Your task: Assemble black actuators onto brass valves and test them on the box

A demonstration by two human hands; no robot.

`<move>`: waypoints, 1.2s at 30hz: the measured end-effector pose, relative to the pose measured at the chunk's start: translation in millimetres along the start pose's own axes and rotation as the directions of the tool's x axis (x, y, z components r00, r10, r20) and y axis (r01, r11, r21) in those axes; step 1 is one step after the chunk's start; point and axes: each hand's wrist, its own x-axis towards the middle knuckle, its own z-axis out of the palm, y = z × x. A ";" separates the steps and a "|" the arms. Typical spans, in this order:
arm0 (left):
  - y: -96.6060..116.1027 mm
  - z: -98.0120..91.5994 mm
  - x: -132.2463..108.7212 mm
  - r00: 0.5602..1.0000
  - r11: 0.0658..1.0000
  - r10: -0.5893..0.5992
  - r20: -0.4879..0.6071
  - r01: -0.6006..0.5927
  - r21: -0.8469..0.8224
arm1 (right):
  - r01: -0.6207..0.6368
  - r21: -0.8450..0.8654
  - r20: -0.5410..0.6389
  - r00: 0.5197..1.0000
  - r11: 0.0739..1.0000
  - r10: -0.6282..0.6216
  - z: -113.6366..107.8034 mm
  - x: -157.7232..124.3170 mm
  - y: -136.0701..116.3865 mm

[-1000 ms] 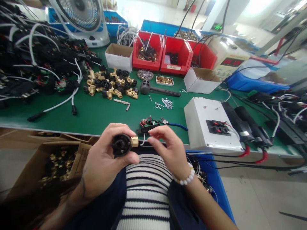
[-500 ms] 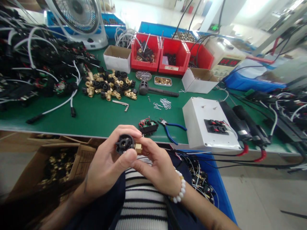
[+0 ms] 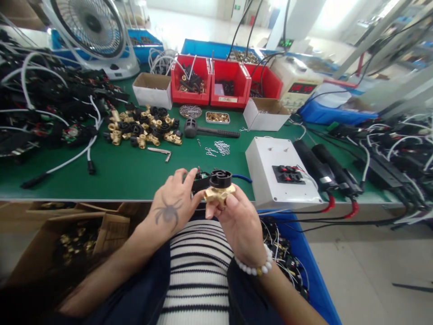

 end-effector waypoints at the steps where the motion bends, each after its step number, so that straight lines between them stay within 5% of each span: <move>1: 1.9 8.9 2.6 1.000 1.000 -0.007 -0.001 0.007 -0.029 | -0.022 0.012 0.008 1.000 1.000 0.022 0.6 -1.1 0.3; 5: -10.3 25.9 13.1 1.000 0.972 -0.023 -0.018 0.018 -0.233 | -0.056 0.020 0.053 0.997 0.998 0.055 2.8 -6.5 0.0; 10: -32.8 6.0 10.0 1.000 0.792 -0.017 -0.003 0.012 -0.611 | -0.135 0.068 0.158 0.980 0.989 0.123 2.0 -9.7 2.8; 12: -32.4 -5.5 4.3 0.997 0.576 -0.059 0.050 0.075 -0.814 | -0.138 0.062 0.211 0.970 0.988 0.122 2.3 -9.8 6.1; 15: -24.1 -19.8 -3.8 0.981 0.061 -0.087 0.176 0.182 -0.981 | -0.154 0.023 0.269 0.953 0.988 0.142 4.4 -9.9 10.0; 17: -17.8 -25.6 -8.4 0.981 -0.081 -0.085 0.174 0.167 -0.983 | -0.172 -0.014 0.278 0.946 0.985 0.169 6.6 -10.0 11.0; 19: -12.9 -28.1 -13.2 0.991 -0.039 -0.106 0.083 0.079 -0.996 | -0.178 -0.046 0.274 0.944 0.983 0.183 8.9 -10.2 10.8; 25: -6.8 -26.1 -27.8 0.983 0.315 -0.010 -0.183 -0.171 -0.934 | -0.202 -0.032 0.247 0.947 0.979 0.203 11.9 -10.4 6.9; 29: -5.3 -25.5 -32.9 0.964 0.454 0.052 -0.260 -0.255 -0.854 | -0.254 0.002 0.265 0.933 0.967 0.245 14.0 -12.1 2.8; 36: -8.8 -27.7 -31.7 0.935 0.669 0.123 -0.333 -0.326 -0.668 | -0.079 -0.183 0.173 0.979 0.980 0.111 24.4 -14.1 -0.6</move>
